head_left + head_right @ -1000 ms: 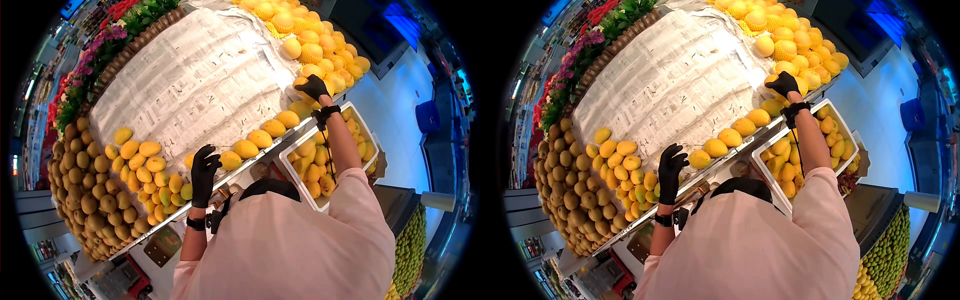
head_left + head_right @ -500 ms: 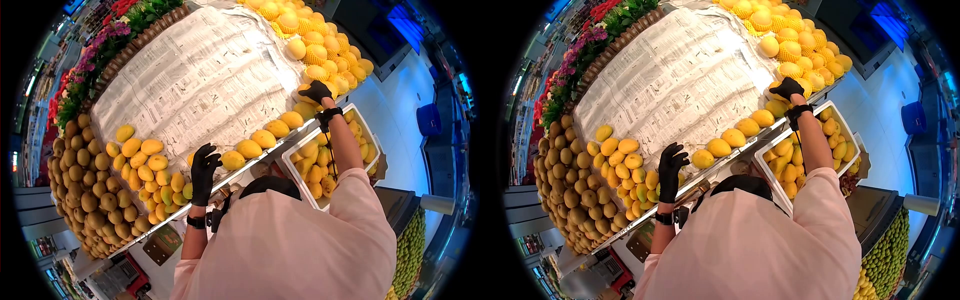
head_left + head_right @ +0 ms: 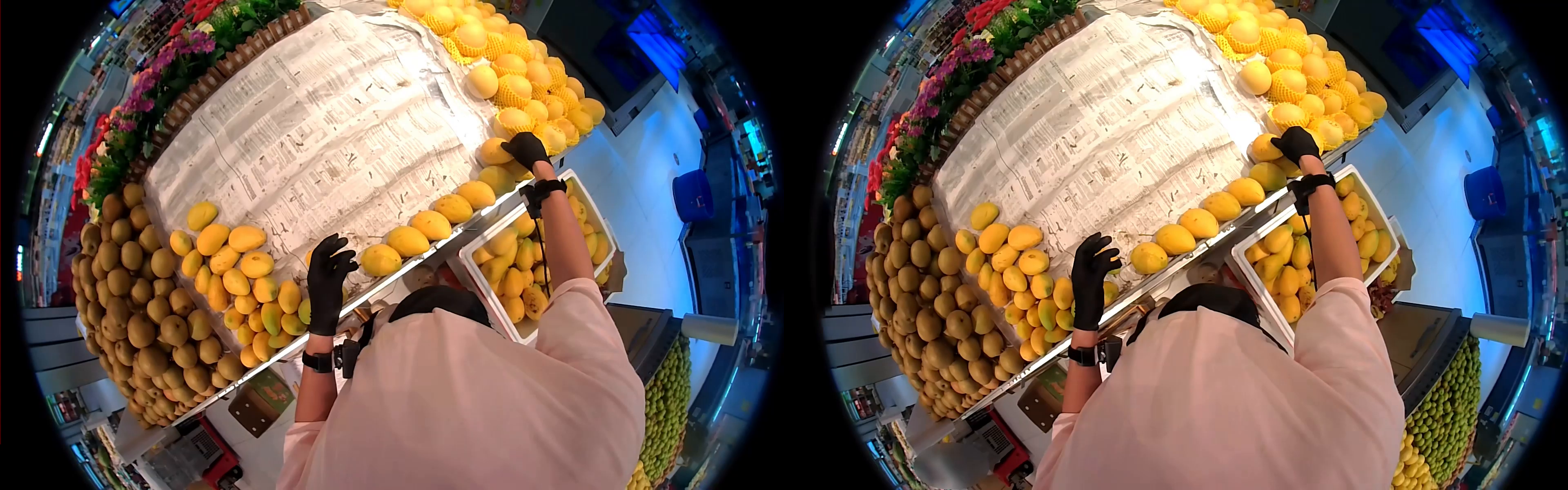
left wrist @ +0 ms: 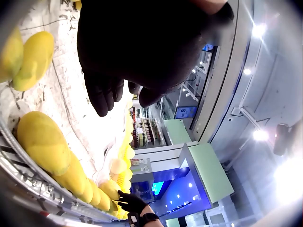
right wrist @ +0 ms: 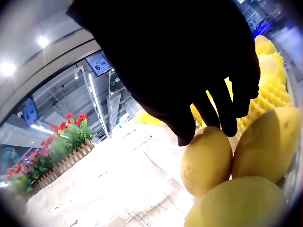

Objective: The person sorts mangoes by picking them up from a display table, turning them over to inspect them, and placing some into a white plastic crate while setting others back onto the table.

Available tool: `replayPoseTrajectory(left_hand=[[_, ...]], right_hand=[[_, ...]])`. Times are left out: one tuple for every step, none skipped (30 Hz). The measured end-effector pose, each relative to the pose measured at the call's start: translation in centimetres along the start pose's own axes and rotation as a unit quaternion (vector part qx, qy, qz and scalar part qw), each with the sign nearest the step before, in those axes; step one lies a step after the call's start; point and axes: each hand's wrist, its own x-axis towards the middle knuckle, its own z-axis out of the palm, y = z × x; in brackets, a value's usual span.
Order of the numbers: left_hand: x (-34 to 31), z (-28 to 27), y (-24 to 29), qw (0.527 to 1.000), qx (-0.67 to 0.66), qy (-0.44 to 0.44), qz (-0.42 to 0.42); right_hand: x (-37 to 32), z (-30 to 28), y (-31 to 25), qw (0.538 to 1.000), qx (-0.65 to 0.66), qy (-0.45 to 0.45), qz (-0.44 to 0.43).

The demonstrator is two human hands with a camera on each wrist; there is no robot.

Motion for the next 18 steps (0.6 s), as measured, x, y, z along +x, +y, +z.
replayPoseTrajectory(left_hand=[[0.0, -0.2, 0.0, 1.0, -0.013, 0.003, 0.0], [0.1, -0.4, 0.0, 1.0, -0.026, 0.006, -0.001], [0.1, -0.6, 0.0, 1.0, -0.024, 0.008, -0.001], [0.1, -0.8, 0.2, 1.0, -0.023, 0.01, 0.0], [0.2, -0.9, 0.3, 1.0, -0.021, 0.013, 0.0], [0.0, -0.9, 0.5, 1.0, 0.004, 0.003, 0.019], [0.0, -1.1, 0.5, 1.0, 0.0, 0.009, 0.02], [0.1, -1.5, 0.4, 1.0, -0.005, 0.016, 0.02], [0.1, -1.9, 0.4, 0.999, -0.009, 0.025, 0.02], [0.0, -2.3, 0.4, 0.999, 0.005, 0.038, 0.03], [-0.3, -2.1, 1.1, 0.997, 0.036, 0.065, 0.037], [-0.4, -2.5, 0.9, 0.996, 0.027, 0.067, 0.053], [-0.4, -3.1, 0.7, 0.995, 0.018, 0.069, 0.07], [-0.5, -3.1, 1.2, 0.994, 0.0, 0.089, 0.065], [-0.8, -3.1, 1.9, 0.993, 0.015, 0.104, 0.058], [-0.9, -3.9, 1.4, 0.992, -0.005, 0.099, 0.077], [-0.9, -4.7, 0.9, 0.99, -0.025, 0.093, 0.099], [-1.2, -5.0, 1.2, 0.988, -0.011, 0.11, 0.107]], right_hand=[[0.1, -0.2, 0.4, 1.0, 0.003, 0.001, 0.007], [0.0, -0.4, 0.9, 0.999, -0.001, 0.034, -0.001], [-0.2, -0.6, 1.5, 0.998, -0.005, 0.067, -0.008], [-0.4, -0.8, 2.0, 0.995, -0.01, 0.1, -0.015], [-0.5, -1.1, 2.5, 0.994, -0.006, 0.109, -0.015], [-0.6, -1.4, 2.9, 0.993, -0.003, 0.118, -0.016], [-0.9, -1.8, 3.0, 0.992, 0.0, 0.126, -0.017], [-1.3, -2.1, 3.1, 0.99, 0.002, 0.141, -0.024], [-1.7, -2.4, 3.1, 0.987, 0.025, 0.158, -0.024], [-2.5, -2.9, 2.6, 0.983, 0.048, 0.173, -0.026], [-3.3, -3.4, 1.9, 0.98, 0.073, 0.185, -0.031], [-4.0, -3.9, 1.0, 0.979, 0.125, 0.16, 0.0], [-4.1, -3.7, 1.1, 0.975, 0.188, 0.122, 0.009], [-5.0, -3.9, -0.6, 0.967, 0.23, 0.105, 0.016], [-6.4, -4.3, -1.9, 0.958, 0.272, 0.088, 0.026], [-7.8, -4.7, -3.8, 0.949, 0.309, 0.057, 0.018], [-9.1, -5.0, -5.9, 0.938, 0.346, 0.028, 0.011], [-10.2, -4.9, -7.5, 0.939, 0.344, 0.019, -0.006]])
